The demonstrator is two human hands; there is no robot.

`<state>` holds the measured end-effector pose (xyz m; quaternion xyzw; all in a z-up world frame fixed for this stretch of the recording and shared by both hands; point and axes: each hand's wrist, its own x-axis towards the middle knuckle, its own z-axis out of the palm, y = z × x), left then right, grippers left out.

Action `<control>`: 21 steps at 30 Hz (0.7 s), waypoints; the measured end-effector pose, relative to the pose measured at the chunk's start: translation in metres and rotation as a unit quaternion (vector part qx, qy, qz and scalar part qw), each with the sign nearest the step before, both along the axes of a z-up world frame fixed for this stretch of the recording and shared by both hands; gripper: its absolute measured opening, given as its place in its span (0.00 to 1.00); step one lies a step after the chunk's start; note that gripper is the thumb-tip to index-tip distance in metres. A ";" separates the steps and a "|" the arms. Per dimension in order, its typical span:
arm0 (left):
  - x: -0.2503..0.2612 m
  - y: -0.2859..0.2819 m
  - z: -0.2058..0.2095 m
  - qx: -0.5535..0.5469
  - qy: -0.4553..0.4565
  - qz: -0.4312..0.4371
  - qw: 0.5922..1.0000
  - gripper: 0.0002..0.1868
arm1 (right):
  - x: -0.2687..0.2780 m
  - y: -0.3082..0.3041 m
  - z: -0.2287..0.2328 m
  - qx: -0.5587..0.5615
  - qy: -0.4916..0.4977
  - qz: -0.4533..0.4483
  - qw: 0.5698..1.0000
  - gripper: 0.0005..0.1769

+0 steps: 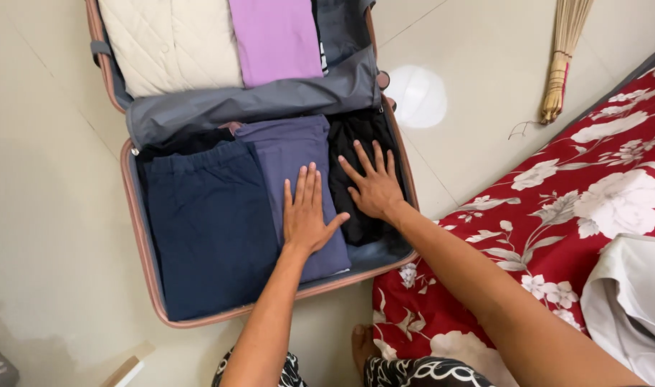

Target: The person retrieves folded clothes from a wardrobe and places them into a suitcase on the floor. They secure the clothes with the interior straps, zip up the internal compartment and the main suitcase, then extend the handle and roll the suitcase to the wall.

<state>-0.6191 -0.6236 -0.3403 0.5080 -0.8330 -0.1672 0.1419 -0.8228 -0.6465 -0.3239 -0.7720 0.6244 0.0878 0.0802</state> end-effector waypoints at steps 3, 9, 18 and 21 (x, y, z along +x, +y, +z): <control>-0.003 -0.002 0.014 0.032 -0.042 -0.001 0.999 0.65 | 0.020 -0.008 -0.001 0.023 0.059 -0.021 0.998 0.39; -0.009 0.012 0.045 0.102 -0.151 -0.012 0.983 0.54 | 0.006 -0.003 0.000 -0.067 -0.082 -0.011 0.994 0.44; -0.025 0.026 0.029 0.153 -0.230 -0.033 0.960 0.49 | -0.040 -0.004 -0.065 -0.065 -0.011 0.082 0.994 0.46; -0.008 0.027 0.026 0.203 -0.114 -0.026 0.972 0.47 | -0.031 -0.021 -0.064 -0.033 -0.037 0.034 0.998 0.45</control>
